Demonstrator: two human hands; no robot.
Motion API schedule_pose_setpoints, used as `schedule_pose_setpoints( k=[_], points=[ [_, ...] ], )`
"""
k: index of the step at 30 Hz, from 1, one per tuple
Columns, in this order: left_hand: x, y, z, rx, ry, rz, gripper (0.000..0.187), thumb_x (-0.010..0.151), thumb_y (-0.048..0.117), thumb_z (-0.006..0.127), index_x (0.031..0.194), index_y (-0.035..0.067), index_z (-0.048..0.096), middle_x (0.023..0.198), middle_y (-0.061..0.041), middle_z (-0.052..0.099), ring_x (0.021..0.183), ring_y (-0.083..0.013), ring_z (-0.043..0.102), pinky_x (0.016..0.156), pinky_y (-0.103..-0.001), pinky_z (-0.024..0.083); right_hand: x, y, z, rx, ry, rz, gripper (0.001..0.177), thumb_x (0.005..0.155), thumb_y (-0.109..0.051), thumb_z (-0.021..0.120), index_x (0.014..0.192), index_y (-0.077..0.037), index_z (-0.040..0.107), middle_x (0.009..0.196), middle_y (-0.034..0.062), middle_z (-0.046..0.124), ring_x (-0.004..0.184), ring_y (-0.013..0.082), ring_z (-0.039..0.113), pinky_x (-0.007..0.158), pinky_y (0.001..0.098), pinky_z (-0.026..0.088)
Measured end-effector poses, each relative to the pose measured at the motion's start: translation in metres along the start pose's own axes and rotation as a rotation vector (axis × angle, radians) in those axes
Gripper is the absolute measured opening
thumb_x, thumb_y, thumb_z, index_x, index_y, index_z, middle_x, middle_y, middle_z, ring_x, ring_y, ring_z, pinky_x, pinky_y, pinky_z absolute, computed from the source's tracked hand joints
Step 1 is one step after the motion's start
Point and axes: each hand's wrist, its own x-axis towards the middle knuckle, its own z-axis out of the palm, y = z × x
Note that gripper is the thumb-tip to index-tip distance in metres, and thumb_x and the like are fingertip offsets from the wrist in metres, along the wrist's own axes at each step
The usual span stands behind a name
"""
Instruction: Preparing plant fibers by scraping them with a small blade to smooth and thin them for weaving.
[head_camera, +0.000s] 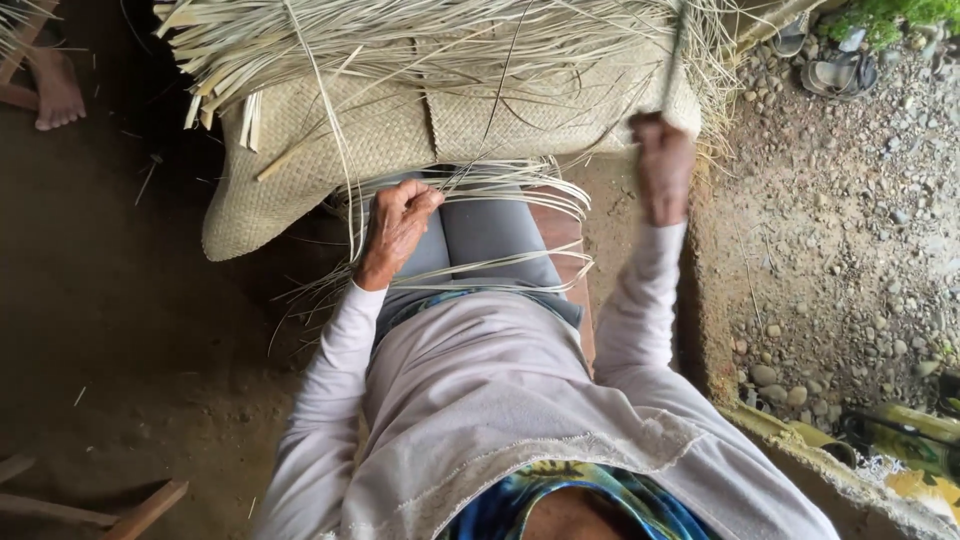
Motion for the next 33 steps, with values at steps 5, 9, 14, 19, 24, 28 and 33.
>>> schedule_pose_setpoints(
  k=[5,9,14,19,24,28,33],
  points=[
    [-0.004,-0.001,0.014,0.204,0.133,0.197,0.014,0.086,0.015,0.06,0.079,0.004,0.065,0.064,-0.014,0.059,0.059,-0.0231,0.059,0.055,-0.031,0.046,-0.041,-0.058,0.057,0.524,-0.45,0.06,0.042,0.091,-0.036,0.047,0.086,0.002,0.064,0.059,0.0149,0.053,0.04,0.02,0.057,0.046,0.0299,0.049],
    [-0.015,0.013,0.023,0.362,0.184,0.372,0.011,0.085,0.009,0.059,0.075,0.004,0.06,0.063,-0.011,0.05,0.057,-0.0281,0.058,0.052,-0.033,0.046,-0.05,-0.1,0.073,0.301,-0.52,-0.226,0.049,0.095,-0.04,0.035,0.085,0.001,0.061,0.06,0.015,0.058,0.071,0.0282,0.059,0.083,0.0442,0.042],
    [-0.025,0.033,0.029,0.451,0.205,0.477,0.009,0.083,0.01,0.059,0.075,0.006,0.058,0.065,-0.009,0.045,0.058,-0.0328,0.059,0.051,-0.038,0.047,-0.053,-0.101,0.087,-0.113,-0.466,-0.551,0.051,0.098,-0.046,0.031,0.069,-0.011,0.056,0.061,0.0073,0.057,0.076,0.0252,0.058,0.079,0.0387,0.037],
    [-0.029,0.033,0.037,0.494,0.252,0.504,0.011,0.085,0.01,0.057,0.075,0.007,0.057,0.068,-0.007,0.043,0.059,-0.0342,0.058,0.05,-0.04,0.047,-0.059,-0.111,0.086,-0.109,-0.467,-0.552,0.051,0.097,-0.045,0.032,0.063,-0.012,0.051,0.061,0.0061,0.055,0.071,0.026,0.058,0.072,0.0391,0.038],
    [-0.029,0.032,0.038,0.484,0.26,0.567,0.01,0.083,0.009,0.059,0.073,0.009,0.056,0.067,-0.004,0.042,0.059,-0.0323,0.058,0.048,-0.038,0.047,-0.064,-0.105,0.091,-0.124,-0.437,-0.54,0.049,0.097,-0.043,0.034,0.062,-0.011,0.049,0.06,0.0065,0.054,0.069,0.0273,0.058,0.067,0.0388,0.041],
    [-0.029,0.033,0.04,0.493,0.293,0.605,0.01,0.082,0.009,0.059,0.073,0.01,0.056,0.068,-0.003,0.042,0.06,-0.0309,0.059,0.049,-0.036,0.047,-0.067,-0.101,0.096,-0.17,-0.372,-0.558,0.048,0.097,-0.043,0.035,0.061,-0.013,0.048,0.058,0.0055,0.052,0.065,0.0262,0.058,0.062,0.037,0.044],
    [-0.026,0.024,0.039,0.409,0.257,0.645,0.012,0.08,0.004,0.058,0.07,0.009,0.055,0.066,-0.002,0.041,0.058,-0.0283,0.058,0.05,-0.031,0.047,-0.066,-0.108,0.091,-0.158,-0.317,-0.519,0.047,0.096,-0.041,0.038,0.058,-0.014,0.046,0.055,0.0042,0.051,0.063,0.0236,0.059,0.058,0.0331,0.046]
  ],
)
